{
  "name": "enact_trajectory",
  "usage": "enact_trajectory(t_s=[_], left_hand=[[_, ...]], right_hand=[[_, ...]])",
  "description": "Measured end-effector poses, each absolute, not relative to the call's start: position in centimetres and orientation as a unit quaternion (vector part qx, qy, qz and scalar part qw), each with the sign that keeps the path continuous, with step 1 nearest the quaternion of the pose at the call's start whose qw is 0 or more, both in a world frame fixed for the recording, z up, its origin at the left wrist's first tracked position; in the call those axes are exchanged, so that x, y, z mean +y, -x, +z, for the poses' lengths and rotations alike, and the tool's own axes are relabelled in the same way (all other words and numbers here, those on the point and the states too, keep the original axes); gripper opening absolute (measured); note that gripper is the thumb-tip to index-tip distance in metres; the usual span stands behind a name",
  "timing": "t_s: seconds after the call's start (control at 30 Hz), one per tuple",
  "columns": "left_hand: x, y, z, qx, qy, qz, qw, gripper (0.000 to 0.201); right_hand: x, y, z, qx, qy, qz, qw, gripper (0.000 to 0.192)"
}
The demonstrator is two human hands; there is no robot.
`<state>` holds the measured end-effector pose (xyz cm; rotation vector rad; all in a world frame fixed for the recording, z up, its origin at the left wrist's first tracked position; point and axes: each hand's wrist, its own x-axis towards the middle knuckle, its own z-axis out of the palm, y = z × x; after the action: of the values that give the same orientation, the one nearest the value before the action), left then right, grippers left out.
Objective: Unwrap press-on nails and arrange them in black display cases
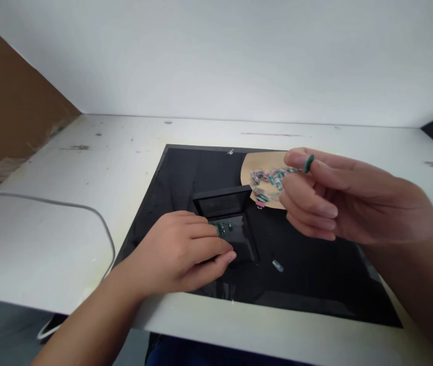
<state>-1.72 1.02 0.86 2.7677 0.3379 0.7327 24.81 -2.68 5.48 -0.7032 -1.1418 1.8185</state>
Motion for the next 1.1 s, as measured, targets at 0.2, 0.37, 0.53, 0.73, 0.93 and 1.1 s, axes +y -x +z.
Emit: enact_trajectory(t_s=[0.2, 0.37, 0.53, 0.73, 0.93, 1.1], left_hand=[[1.1, 1.7, 1.1, 0.111, -0.934, 0.328, 0.087, 0.010], [1.0, 1.8, 1.5, 0.105, -0.920, 0.371, 0.070, 0.024], [1.0, 1.8, 1.6, 0.066, -0.927, 0.362, 0.077, 0.016], [0.8, 1.8, 1.5, 0.041, -0.929, 0.349, 0.119, 0.009], [0.1, 1.4, 1.0, 0.025, -0.920, 0.339, 0.193, 0.012], [-0.3, 1.3, 0.6, 0.027, -0.924, 0.326, 0.199, 0.016]], right_hand=[[-3.6, -23.7, 4.2, -0.465, 0.260, 0.763, 0.366, 0.009], [-4.7, -22.2, 3.3, -0.537, 0.285, 0.752, 0.255, 0.023], [-4.4, -21.9, 3.5, -0.629, 0.303, 0.699, 0.154, 0.023], [-3.8, -22.1, 3.5, -0.669, 0.313, 0.664, 0.114, 0.022], [-3.7, -22.2, 2.8, -0.645, 0.288, 0.701, 0.102, 0.023], [-3.5, -22.3, 2.5, -0.613, 0.302, 0.726, 0.082, 0.029]])
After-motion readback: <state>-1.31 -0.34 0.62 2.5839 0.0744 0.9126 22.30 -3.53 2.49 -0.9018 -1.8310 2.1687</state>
